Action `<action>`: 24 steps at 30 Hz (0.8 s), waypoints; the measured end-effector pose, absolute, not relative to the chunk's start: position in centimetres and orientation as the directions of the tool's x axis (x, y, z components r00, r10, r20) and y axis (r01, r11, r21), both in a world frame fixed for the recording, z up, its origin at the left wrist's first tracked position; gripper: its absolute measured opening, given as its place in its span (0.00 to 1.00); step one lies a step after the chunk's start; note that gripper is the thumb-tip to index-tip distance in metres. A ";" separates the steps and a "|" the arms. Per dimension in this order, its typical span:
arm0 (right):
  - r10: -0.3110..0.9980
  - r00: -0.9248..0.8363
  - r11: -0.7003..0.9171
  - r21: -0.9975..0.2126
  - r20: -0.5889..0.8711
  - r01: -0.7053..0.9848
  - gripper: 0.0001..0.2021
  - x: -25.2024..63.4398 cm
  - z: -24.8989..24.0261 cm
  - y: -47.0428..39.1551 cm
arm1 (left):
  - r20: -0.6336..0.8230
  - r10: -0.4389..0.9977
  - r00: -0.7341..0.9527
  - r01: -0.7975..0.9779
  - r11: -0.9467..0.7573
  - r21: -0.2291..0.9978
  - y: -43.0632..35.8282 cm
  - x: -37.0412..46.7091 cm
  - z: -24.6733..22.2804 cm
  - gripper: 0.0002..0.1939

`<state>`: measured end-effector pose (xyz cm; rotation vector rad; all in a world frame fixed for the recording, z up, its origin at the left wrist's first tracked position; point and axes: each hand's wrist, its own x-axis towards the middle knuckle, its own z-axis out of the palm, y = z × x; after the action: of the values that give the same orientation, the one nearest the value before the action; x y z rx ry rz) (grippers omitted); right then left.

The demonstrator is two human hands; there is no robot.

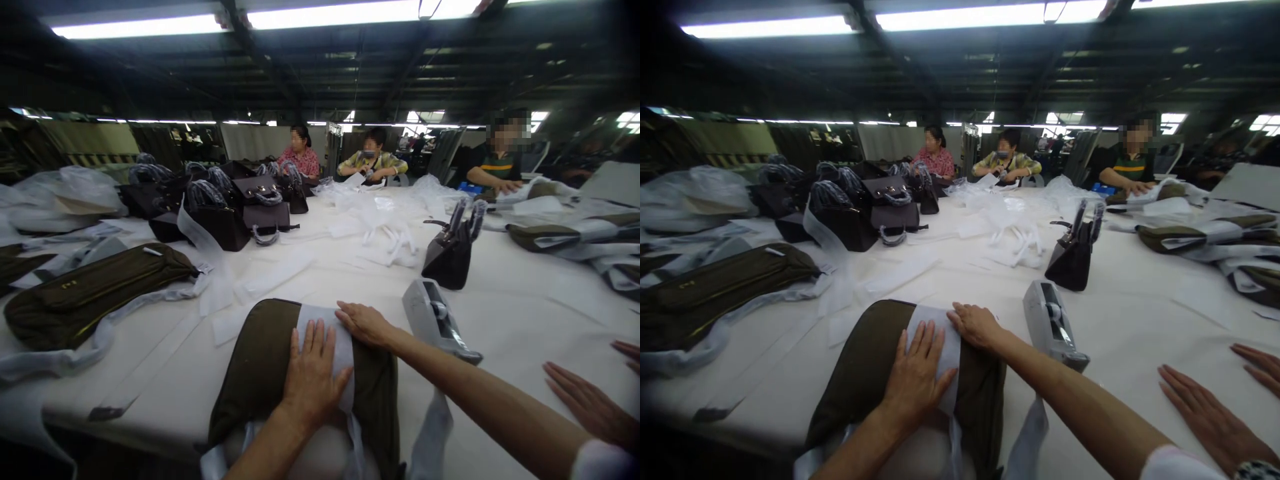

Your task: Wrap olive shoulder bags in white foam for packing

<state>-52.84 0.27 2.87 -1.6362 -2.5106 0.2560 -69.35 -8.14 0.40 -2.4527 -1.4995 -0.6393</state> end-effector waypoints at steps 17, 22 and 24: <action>0.916 -0.375 0.322 -0.300 -0.141 0.898 0.32 -52.4 -2.0 6.1 | 0.289 0.780 0.556 0.793 -0.601 0.097 -3.1 -70.2 1.7 0.28; 0.941 -0.316 0.272 -0.285 -0.123 0.919 0.29 -52.7 -0.5 6.3 | 0.232 0.805 0.546 0.798 -0.584 0.149 -1.9 -71.5 1.2 0.27; 0.966 -0.246 0.222 -0.241 -0.073 0.945 0.25 -53.0 1.2 4.7 | 0.232 0.813 0.535 0.805 -0.573 0.151 -2.1 -71.6 1.2 0.27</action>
<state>-53.01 4.71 1.16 -1.8692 -2.3821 0.3621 -71.56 -2.12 1.19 -2.7743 -1.4630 -0.4411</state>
